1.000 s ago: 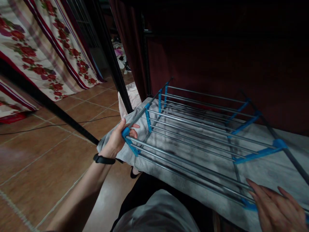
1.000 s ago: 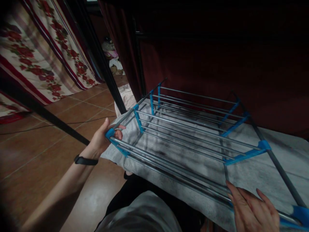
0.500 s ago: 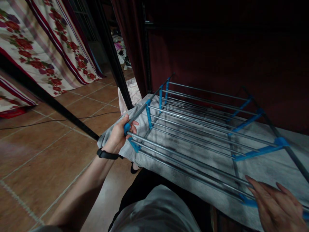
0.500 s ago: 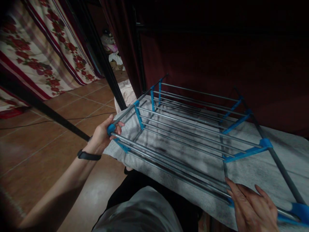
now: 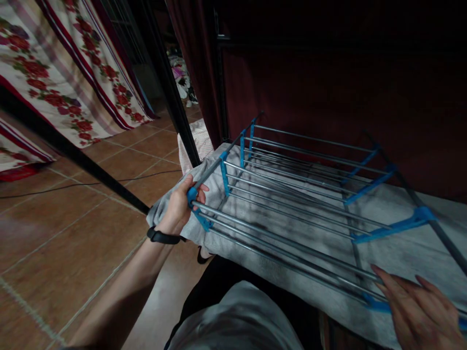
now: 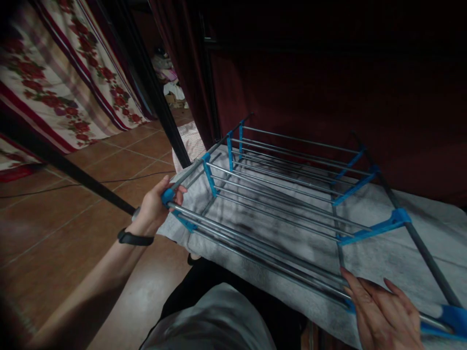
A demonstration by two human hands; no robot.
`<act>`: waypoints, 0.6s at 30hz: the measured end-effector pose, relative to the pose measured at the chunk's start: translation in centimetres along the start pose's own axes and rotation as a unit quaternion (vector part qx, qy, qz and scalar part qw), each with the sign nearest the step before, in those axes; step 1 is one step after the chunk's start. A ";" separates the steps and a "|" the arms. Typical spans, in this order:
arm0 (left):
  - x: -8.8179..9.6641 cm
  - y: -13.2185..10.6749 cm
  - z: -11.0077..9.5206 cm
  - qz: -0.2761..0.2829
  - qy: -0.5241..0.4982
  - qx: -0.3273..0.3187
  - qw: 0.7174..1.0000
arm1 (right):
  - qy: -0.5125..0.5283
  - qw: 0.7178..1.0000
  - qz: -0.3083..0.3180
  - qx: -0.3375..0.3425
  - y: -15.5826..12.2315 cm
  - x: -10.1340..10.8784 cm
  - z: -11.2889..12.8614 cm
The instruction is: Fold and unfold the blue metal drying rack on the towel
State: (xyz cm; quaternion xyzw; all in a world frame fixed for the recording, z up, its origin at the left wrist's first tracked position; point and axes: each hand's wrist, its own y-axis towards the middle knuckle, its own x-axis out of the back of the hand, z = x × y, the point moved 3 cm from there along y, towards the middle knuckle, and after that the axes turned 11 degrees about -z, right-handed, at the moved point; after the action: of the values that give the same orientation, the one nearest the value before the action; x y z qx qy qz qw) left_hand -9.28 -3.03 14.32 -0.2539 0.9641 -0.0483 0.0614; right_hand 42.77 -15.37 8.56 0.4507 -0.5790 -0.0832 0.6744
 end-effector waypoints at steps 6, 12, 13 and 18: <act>0.0 0.1 -0.2 0.021 0.012 0.002 1.000 | -0.029 0.999 0.019 0.011 0.0 0.2 0.2; -0.3 -0.1 -0.1 0.026 0.006 -0.002 1.000 | -0.030 0.999 0.024 0.035 -0.2 -0.1 0.4; -0.4 -0.1 0.0 0.025 0.005 0.000 1.000 | -0.030 0.999 0.022 0.032 -0.3 -0.2 0.4; 0.0 0.5 0.3 0.052 0.035 0.005 0.998 | -0.019 1.000 0.007 0.005 0.0 -0.5 0.3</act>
State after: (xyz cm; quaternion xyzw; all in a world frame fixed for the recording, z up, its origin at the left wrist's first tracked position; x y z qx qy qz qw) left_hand -9.46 -2.66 13.97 -0.2014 0.9772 -0.0586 0.0316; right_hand 42.33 -15.23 8.18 0.4485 -0.5955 -0.0839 0.6612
